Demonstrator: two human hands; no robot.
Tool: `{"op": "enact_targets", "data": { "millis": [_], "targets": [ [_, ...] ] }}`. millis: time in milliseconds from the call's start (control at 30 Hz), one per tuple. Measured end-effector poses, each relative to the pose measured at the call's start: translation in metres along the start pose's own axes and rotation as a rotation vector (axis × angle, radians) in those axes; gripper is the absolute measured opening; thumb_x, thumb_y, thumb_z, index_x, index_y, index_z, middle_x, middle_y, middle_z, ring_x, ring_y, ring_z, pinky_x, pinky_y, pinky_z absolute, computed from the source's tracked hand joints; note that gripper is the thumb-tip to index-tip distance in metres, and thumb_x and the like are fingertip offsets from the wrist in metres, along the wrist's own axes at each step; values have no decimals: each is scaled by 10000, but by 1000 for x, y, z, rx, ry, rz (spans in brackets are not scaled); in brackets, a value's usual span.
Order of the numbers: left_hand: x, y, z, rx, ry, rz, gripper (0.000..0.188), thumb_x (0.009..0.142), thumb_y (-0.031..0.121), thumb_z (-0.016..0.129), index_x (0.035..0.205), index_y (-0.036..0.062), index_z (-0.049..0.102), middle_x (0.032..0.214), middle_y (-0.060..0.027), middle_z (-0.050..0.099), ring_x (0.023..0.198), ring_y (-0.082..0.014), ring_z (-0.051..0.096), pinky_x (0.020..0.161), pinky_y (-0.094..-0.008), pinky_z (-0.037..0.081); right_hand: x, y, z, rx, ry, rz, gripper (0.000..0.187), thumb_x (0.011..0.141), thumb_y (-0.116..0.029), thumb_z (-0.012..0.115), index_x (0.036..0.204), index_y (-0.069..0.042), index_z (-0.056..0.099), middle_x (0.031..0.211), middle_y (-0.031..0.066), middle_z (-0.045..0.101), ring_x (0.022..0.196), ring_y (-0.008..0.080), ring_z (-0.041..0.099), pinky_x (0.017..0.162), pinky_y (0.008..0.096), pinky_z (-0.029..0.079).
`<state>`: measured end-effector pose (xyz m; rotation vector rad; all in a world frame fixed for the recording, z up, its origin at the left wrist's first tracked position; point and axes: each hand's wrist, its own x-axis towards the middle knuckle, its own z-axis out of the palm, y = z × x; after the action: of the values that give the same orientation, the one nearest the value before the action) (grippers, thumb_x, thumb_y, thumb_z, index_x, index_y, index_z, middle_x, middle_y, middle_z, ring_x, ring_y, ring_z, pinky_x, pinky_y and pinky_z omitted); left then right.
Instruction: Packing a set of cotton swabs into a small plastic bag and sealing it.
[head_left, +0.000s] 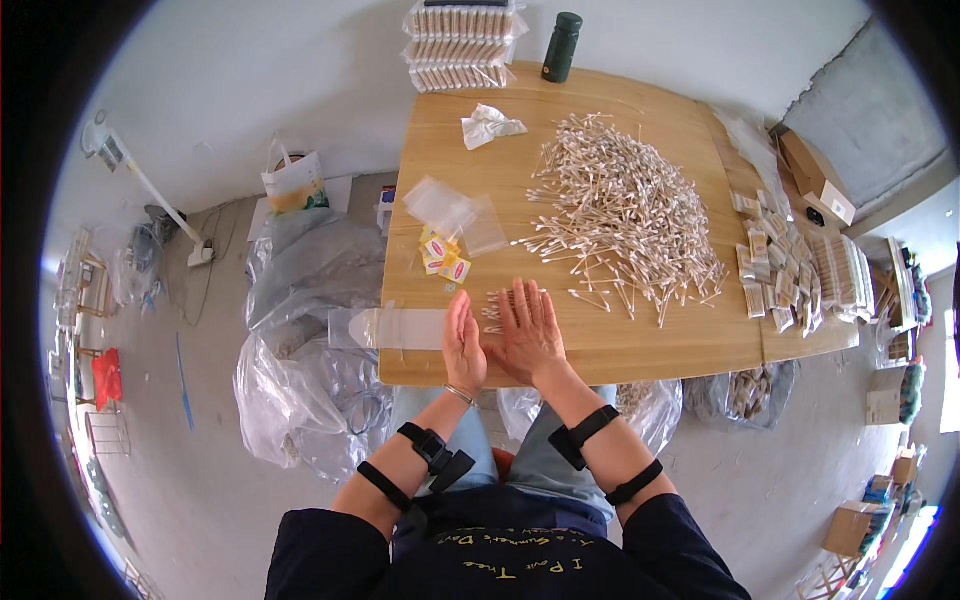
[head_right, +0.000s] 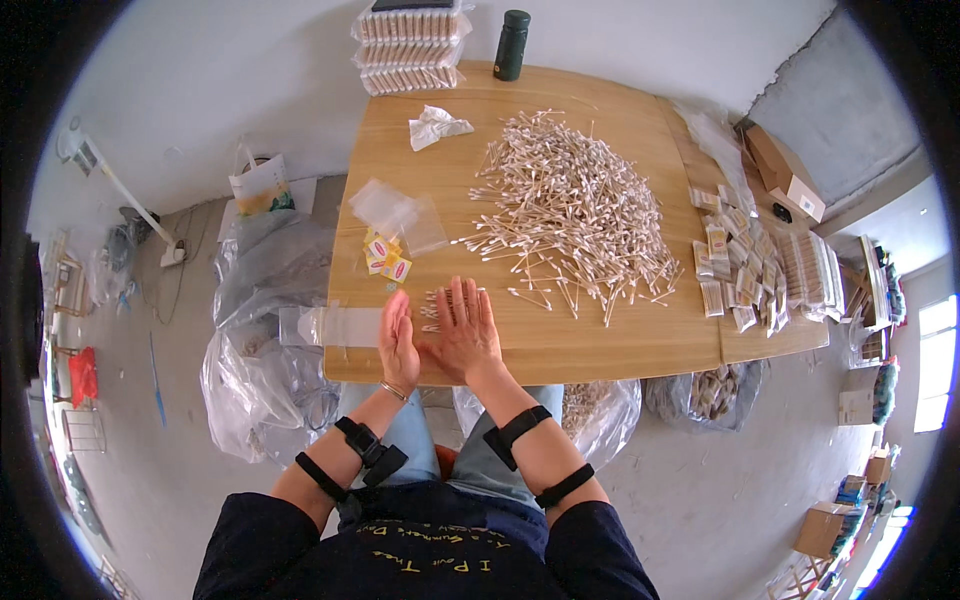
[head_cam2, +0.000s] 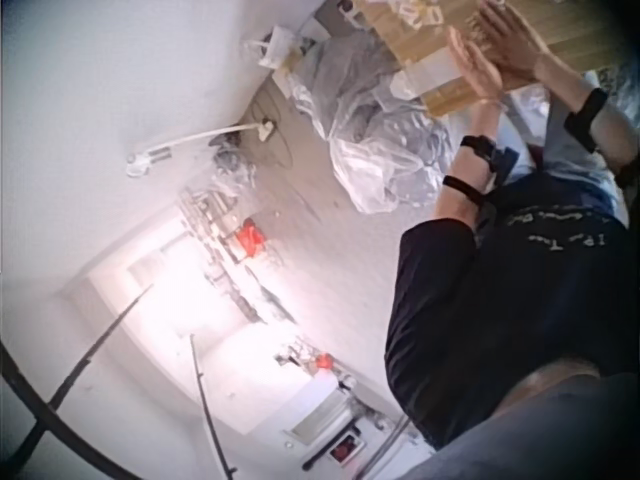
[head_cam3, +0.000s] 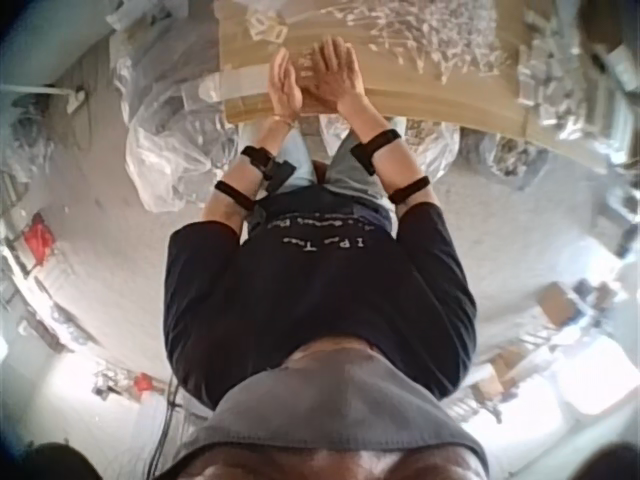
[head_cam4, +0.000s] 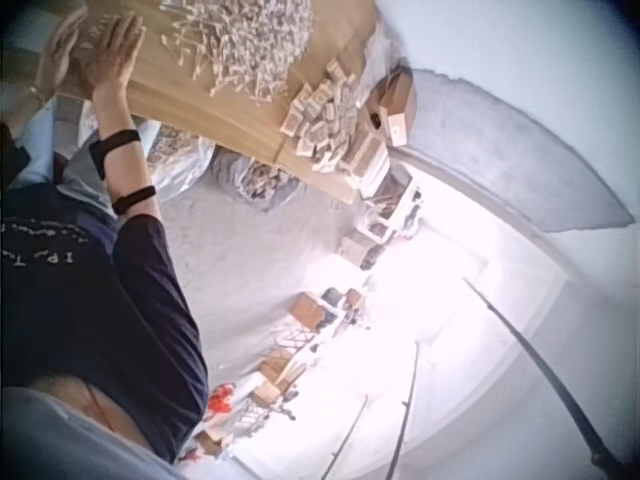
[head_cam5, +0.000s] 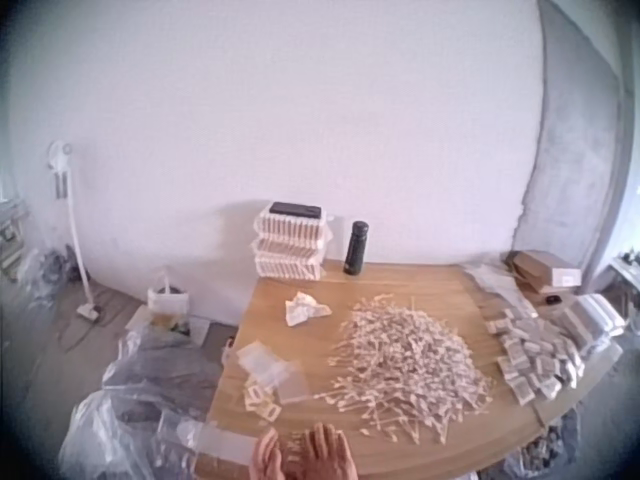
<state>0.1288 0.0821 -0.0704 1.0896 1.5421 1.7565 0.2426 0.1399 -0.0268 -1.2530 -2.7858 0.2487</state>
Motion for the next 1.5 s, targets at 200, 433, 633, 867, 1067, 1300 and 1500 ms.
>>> {"op": "enact_targets", "data": {
  "millis": [200,433,633,867,1067,1300,1500],
  "targets": [
    [-3,-1,-2,-49,25,-13,464,979,82,439,1411,-42,325,1451,-192,367,1365,-286,345,1136,-381,267,-35,-17,5,-91,-43,-11,883,864,-594,484,1477,-6,243,1545,228,173,1447,379,105,1173,484,54],
    [0,0,1,-98,19,-24,468,992,114,437,1416,-43,318,1454,-189,364,1368,-278,339,1137,-375,260,-5,-7,2,-88,-40,34,900,866,-595,478,1471,24,230,1541,237,177,1447,378,104,1171,480,34],
    [-2,-2,0,-146,33,-23,473,1002,141,434,1421,-44,313,1457,-187,361,1371,-272,334,1138,-369,255,-27,-12,4,-71,-70,17,874,892,-561,472,1453,65,234,1538,242,183,1451,361,106,1171,481,27],
    [-2,5,1,-173,23,-67,473,991,116,450,1407,-61,312,1447,-200,364,1359,-264,346,1147,-385,243,-58,-12,9,-53,87,11,805,847,-444,583,1409,65,312,1492,224,280,1423,365,183,1159,512,87],
    [-2,-7,0,-161,28,-19,476,999,153,449,1404,-60,318,1434,-193,376,1349,-256,357,1137,-373,260,-45,-10,3,-79,106,59,813,809,-476,637,1406,0,358,1483,169,304,1424,334,175,1157,530,104],
    [-3,8,0,-207,33,-94,481,1000,165,451,1409,-49,316,1429,-177,379,1351,-252,349,1132,-356,263,-33,2,2,31,233,9,871,778,-436,699,1432,-7,315,1491,171,287,1411,369,196,1149,548,114],
    [-3,8,-2,-196,42,-72,480,1012,204,438,1424,-19,329,1426,-148,390,1334,-243,372,1118,-352,289,-16,19,-1,1,270,120,929,764,-480,695,1452,-8,287,1516,154,261,1423,348,185,1166,511,110]
  ]
}}
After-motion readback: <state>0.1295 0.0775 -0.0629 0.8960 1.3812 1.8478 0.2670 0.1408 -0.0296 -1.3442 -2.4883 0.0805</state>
